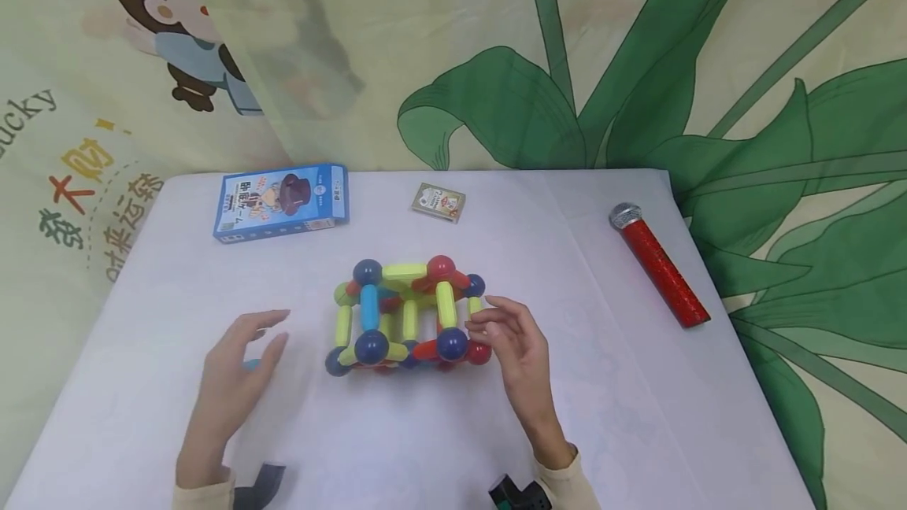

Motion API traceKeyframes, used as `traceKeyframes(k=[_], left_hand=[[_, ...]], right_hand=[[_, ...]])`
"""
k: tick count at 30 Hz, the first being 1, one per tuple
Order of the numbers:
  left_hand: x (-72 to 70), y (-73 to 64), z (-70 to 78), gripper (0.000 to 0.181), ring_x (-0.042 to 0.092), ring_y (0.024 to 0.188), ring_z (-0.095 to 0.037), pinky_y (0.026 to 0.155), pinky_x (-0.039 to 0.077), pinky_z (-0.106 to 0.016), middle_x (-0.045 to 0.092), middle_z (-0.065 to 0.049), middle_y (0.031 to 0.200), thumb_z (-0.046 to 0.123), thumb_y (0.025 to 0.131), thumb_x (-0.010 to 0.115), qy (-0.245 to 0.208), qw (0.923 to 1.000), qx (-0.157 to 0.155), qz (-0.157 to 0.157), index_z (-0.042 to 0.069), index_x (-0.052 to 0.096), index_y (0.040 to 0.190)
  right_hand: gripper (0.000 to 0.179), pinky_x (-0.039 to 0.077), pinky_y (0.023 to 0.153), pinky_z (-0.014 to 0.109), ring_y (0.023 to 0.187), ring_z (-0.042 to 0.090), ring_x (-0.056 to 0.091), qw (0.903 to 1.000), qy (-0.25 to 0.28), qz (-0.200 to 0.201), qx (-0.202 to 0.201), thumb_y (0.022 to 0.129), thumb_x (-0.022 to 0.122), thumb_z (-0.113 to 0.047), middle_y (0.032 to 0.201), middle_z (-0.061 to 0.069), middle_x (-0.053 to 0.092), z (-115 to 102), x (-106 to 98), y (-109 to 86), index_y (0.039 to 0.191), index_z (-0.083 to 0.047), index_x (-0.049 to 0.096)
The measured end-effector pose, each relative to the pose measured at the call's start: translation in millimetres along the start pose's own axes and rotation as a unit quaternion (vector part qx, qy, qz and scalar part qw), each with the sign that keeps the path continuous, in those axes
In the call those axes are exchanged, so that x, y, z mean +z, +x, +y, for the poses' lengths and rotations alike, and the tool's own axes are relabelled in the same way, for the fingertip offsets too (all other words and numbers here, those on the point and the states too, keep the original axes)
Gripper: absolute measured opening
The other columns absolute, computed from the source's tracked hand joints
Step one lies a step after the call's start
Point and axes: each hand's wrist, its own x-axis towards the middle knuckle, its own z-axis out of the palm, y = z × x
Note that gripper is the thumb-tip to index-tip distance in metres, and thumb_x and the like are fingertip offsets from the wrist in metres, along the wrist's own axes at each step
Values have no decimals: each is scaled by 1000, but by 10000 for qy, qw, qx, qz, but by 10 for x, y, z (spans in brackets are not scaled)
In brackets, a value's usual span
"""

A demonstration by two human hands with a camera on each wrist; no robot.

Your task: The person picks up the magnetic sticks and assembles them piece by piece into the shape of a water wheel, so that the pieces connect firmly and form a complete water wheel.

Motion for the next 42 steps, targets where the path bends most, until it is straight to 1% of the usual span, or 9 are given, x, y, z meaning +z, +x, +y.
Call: traceKeyframes(k=[3,7,16,21,25,29,33,36,42], left_hand=[[-136,-57,-256,39,52,114,-41,92,44,-57,58,-21,120,2,87,63,782,9913,-808,-682,1,54,125],[-228,-123,-483,40,50,113,-46,92,41,-62,57,-28,121,7,91,59,1010,9732,-1571,-1340,-1,51,129],[-317,-189,-656,44,51,113,-45,93,40,-63,57,-28,121,5,88,62,714,9732,-1675,-1403,1,50,130],[-207,-82,-557,38,61,99,-34,87,49,-46,64,-18,107,-2,86,65,571,9941,-823,-428,2,56,123],[-121,140,-26,41,62,96,-17,86,48,-19,67,-8,105,-5,80,72,-230,9984,328,396,4,60,119],[2,287,687,38,61,99,-12,89,47,-16,67,-4,108,2,81,74,-1385,9733,1832,-42,6,63,118],[162,326,1118,32,61,101,-13,88,49,-25,67,0,108,26,91,66,-1332,9457,2869,-745,12,64,119],[248,338,1217,33,61,99,-12,83,49,-28,68,2,106,28,90,68,-775,9434,3099,-891,15,64,120],[311,352,1185,42,61,95,-13,81,48,-31,69,3,102,20,78,80,-175,9428,3207,-895,16,66,118]], right_hand=[[32,55,80,26,93,16,69,9999,99,64,-41,96,48,2,103,18,63,32,-38,16,128,0,51],[31,56,80,27,92,17,69,9997,208,43,-72,96,48,2,103,19,63,65,-45,35,127,1,50],[30,56,79,29,93,16,69,9999,121,78,43,97,47,1,103,21,62,135,-65,46,126,1,51],[29,56,79,28,92,17,69,9999,109,109,21,97,47,1,103,22,62,121,-67,55,126,2,52],[28,56,79,27,92,16,69,9999,52,111,99,97,49,-1,103,19,63,87,-41,55,125,2,53],[27,56,79,27,91,16,69,9998,20,164,124,96,50,0,103,18,64,69,-13,46,123,2,53],[27,56,80,27,92,16,69,9999,55,93,43,96,49,1,103,19,63,45,10,38,123,3,53],[28,56,79,26,92,15,69,10000,43,-8,6,96,49,2,103,19,63,17,25,22,123,2,53],[30,57,77,26,93,14,67,9995,201,-203,154,96,50,2,104,16,62,-61,35,-26,126,2,51]])
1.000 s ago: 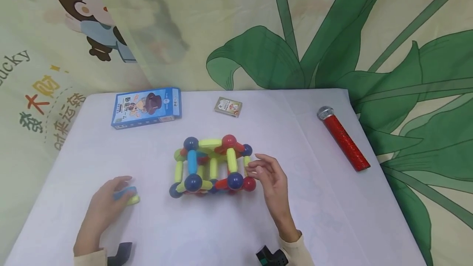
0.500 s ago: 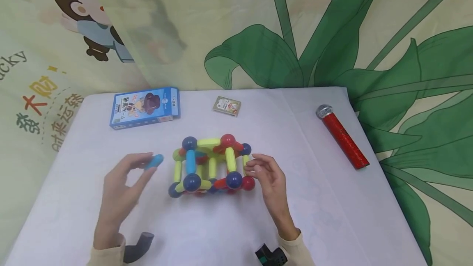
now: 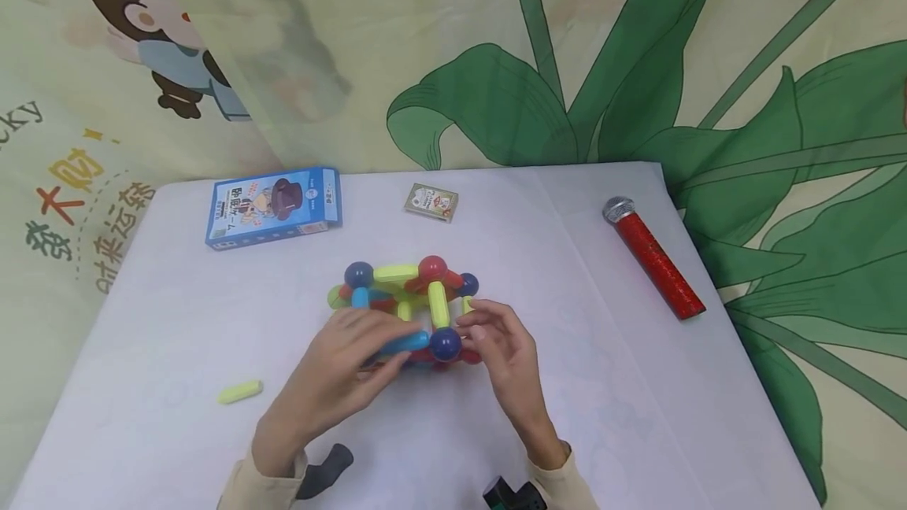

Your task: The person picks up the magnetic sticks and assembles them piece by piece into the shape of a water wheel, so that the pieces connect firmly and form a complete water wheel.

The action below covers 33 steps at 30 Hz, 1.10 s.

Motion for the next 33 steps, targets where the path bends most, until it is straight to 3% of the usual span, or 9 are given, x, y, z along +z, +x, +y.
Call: traceKeyframes(k=[6,18,21,24,26,29,31,33], left_hand=[[-33,-47,-42,31,60,93,-13,87,47,-34,69,5,97,16,76,80,37,10000,-60,35,16,72,105],[-21,-69,-40,25,64,93,-9,108,38,-44,69,5,93,12,74,81,-165,9998,-101,-87,13,75,98],[-17,-83,-46,27,63,95,-10,108,37,-44,69,5,95,12,74,81,-237,9997,-76,7,13,74,100],[-60,-140,-77,20,62,101,-13,108,38,-41,69,3,100,20,84,74,-304,9988,-157,356,12,73,102],[-131,-238,-143,19,60,103,-17,107,38,-34,68,0,103,18,86,71,-377,9950,-476,792,10,72,103],[-277,-521,-339,22,59,106,-20,102,39,-24,68,-4,107,11,86,70,-198,9800,-1474,1322,7,69,108],[-360,-771,-491,32,58,109,-24,100,42,-30,66,-7,111,5,82,72,20,9637,-2378,1215,6,66,113],[-415,-1031,-620,40,55,114,-29,98,44,-41,62,-10,119,8,83,73,207,9400,-3349,610,8,61,121]], right_hand=[[36,57,74,25,88,13,65,9991,238,-343,-111,91,54,9,105,9,60,-55,56,-49,127,6,48],[39,56,77,24,88,15,64,9966,606,-321,-466,86,56,15,102,8,59,-44,141,-62,124,7,50],[38,56,76,24,87,14,64,9966,582,-324,-476,87,56,15,102,8,59,-39,141,-57,124,7,50],[35,57,74,25,86,13,65,9982,421,-275,-312,89,55,12,102,7,60,-46,130,-51,123,6,51],[32,57,74,26,87,14,66,9989,307,-207,-274,91,53,10,102,9,60,-42,102,-40,123,5,51],[28,57,75,29,87,15,68,9996,125,-6,-255,94,51,7,100,13,61,-16,11,-7,122,6,51],[27,57,77,30,88,16,69,9994,22,173,-294,94,50,7,99,15,61,17,-66,21,121,6,51],[26,57,77,30,88,16,69,9991,-126,317,-240,95,49,5,98,15,61,54,-143,49,121,6,52]])
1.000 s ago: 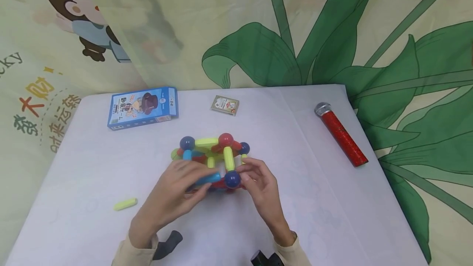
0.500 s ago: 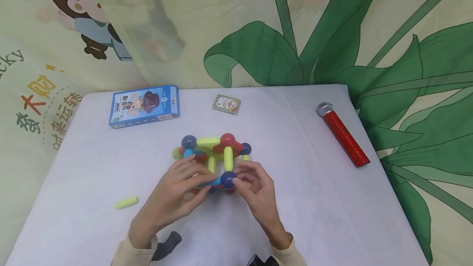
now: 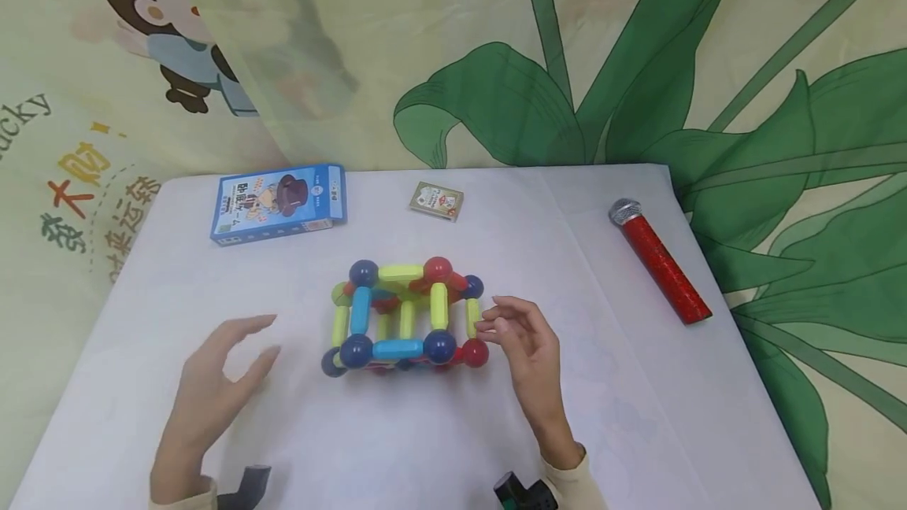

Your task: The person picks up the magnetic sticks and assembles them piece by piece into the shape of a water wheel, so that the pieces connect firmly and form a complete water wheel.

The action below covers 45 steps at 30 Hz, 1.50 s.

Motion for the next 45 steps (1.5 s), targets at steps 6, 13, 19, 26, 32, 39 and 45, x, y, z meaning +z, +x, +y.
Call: traceKeyframes(k=[6,13,19,26,32,39,45], left_hand=[[41,-262,-501,48,50,116,-39,94,41,-60,56,-19,127,9,84,69,499,9795,-1337,-1421,6,54,129],[117,-319,-586,43,57,102,-35,87,47,-53,62,-17,108,-4,80,67,683,9868,-1048,-1030,3,58,122],[88,-296,-537,44,61,96,-33,83,50,-51,63,-15,104,-6,80,67,792,9911,-732,-782,3,58,121],[133,44,123,45,60,98,-9,82,49,-16,67,-7,108,-10,75,74,-908,9895,792,804,4,63,116],[293,276,941,30,62,102,-16,91,49,-21,66,-13,108,8,85,72,-2448,9261,2735,877,-2,63,111],[549,331,1251,27,60,101,-24,91,50,-20,59,-15,108,20,93,62,-2524,9049,3349,724,1,61,112],[539,333,1224,30,60,101,-23,92,49,-21,60,-14,108,21,92,64,-2469,9059,3335,850,0,61,113]], right_hand=[[24,56,77,28,87,15,69,9994,-59,319,87,97,48,1,98,21,61,83,-118,32,120,4,54],[24,56,78,27,87,16,69,9990,-5,430,73,97,48,-1,98,19,62,106,-119,40,120,4,54],[23,56,79,27,86,17,70,9985,-50,524,118,98,48,-2,98,18,62,96,-140,46,119,3,55],[30,54,84,25,94,16,68,9951,-26,299,-944,90,54,11,102,12,63,-191,-13,118,120,12,51],[35,55,83,30,101,19,65,9760,761,-688,-1921,88,61,6,109,16,61,-446,327,142,119,17,47],[38,56,81,30,103,15,63,9763,1017,-813,-1728,87,65,4,111,15,59,-494,545,93,118,17,47],[37,55,84,28,102,16,64,9759,914,-348,-1950,87,64,4,111,12,60,-456,523,81,116,18,47]])
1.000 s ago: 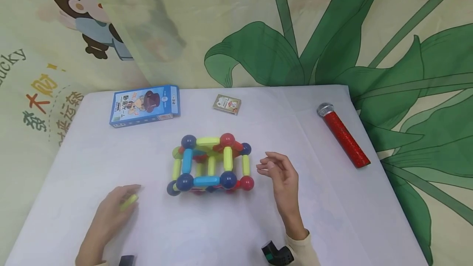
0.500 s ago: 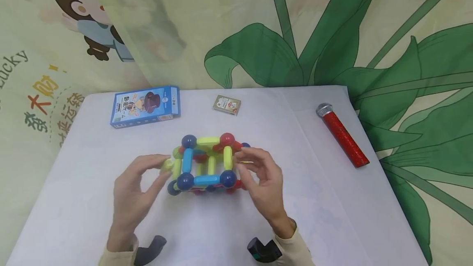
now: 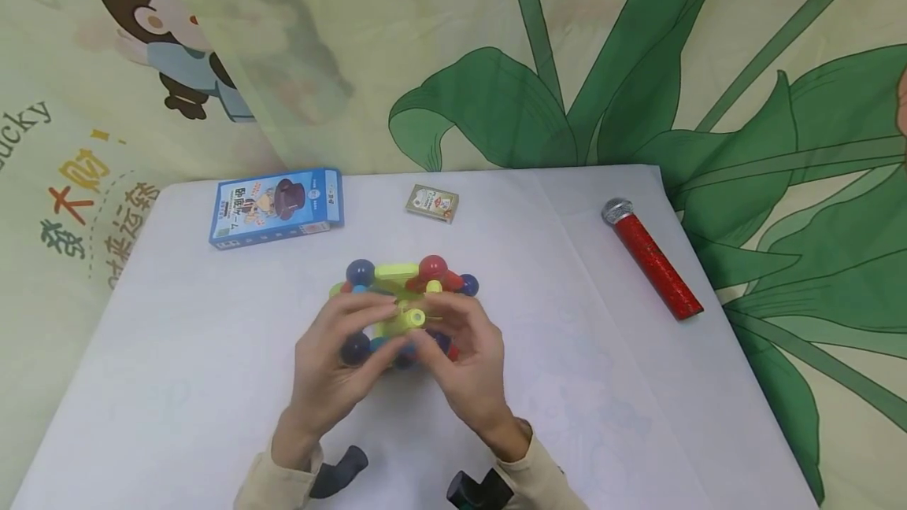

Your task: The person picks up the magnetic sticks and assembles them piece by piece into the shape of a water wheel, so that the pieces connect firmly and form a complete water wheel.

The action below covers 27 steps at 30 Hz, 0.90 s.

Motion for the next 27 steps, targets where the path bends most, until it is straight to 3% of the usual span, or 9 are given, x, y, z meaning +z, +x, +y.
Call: traceKeyframes(k=[3,7,10,13,16,19,22,25,27], left_hand=[[-156,-42,-81,34,60,100,-22,93,49,-22,62,-15,106,21,90,67,95,9991,-263,325,-4,61,111],[-477,-222,-298,35,62,100,-17,93,49,-21,62,-13,107,-4,81,71,251,9881,-1225,891,-8,59,114],[-665,-426,-539,46,63,99,-9,92,48,-17,62,-11,110,-17,76,70,428,9683,-2148,1202,-7,57,119],[-747,-608,-771,43,62,98,-2,90,47,-13,64,-12,111,-9,81,69,623,9447,-2924,1345,-4,56,122],[-751,-723,-900,39,61,96,2,88,46,-10,65,-14,111,0,86,69,654,9289,-3411,1287,-1,57,123],[-707,-771,-944,35,61,97,1,88,46,-10,65,-13,110,7,89,67,500,9241,-3631,1086,1,58,122],[-644,-763,-950,33,61,100,-1,89,46,-12,65,-12,111,9,91,65,285,9246,-3694,887,3,58,122],[-586,-718,-925,30,60,102,0,89,46,-13,65,-12,112,4,92,62,297,9309,-3530,890,2,59,121],[-545,-658,-856,28,58,102,1,90,45,-12,65,-11,110,0,90,63,573,9426,-3154,931,1,60,118]], right_hand=[[39,54,85,26,102,18,65,9990,-336,221,-209,87,65,3,109,15,60,37,-132,-6,116,20,45],[44,52,87,22,103,15,64,9927,-1178,205,-188,82,68,8,107,18,61,120,-403,-87,119,18,47],[53,51,87,20,100,10,64,9829,-1832,-128,154,74,70,16,104,18,63,175,-548,-205,122,12,49],[60,51,87,18,96,9,66,9703,-2290,-551,550,70,72,19,103,15,66,201,-597,-305,125,6,50],[60,51,87,18,92,13,67,9615,-2524,-803,736,71,75,15,103,12,68,218,-599,-355,125,3,51],[64,50,89,19,93,15,67,9575,-2618,-969,728,71,76,13,104,9,69,220,-589,-361,127,0,50],[69,49,90,20,96,15,66,9545,-2670,-1130,698,69,78,12,107,7,70,225,-574,-359,131,-3,49],[73,50,91,22,98,17,66,9528,-2715,-1205,629,67,79,11,108,7,69,232,-554,-360,132,-3,48],[74,52,89,24,98,17,66,9523,-2739,-1196,620,68,80,10,108,6,70,234,-546,-359,133,-4,48]])
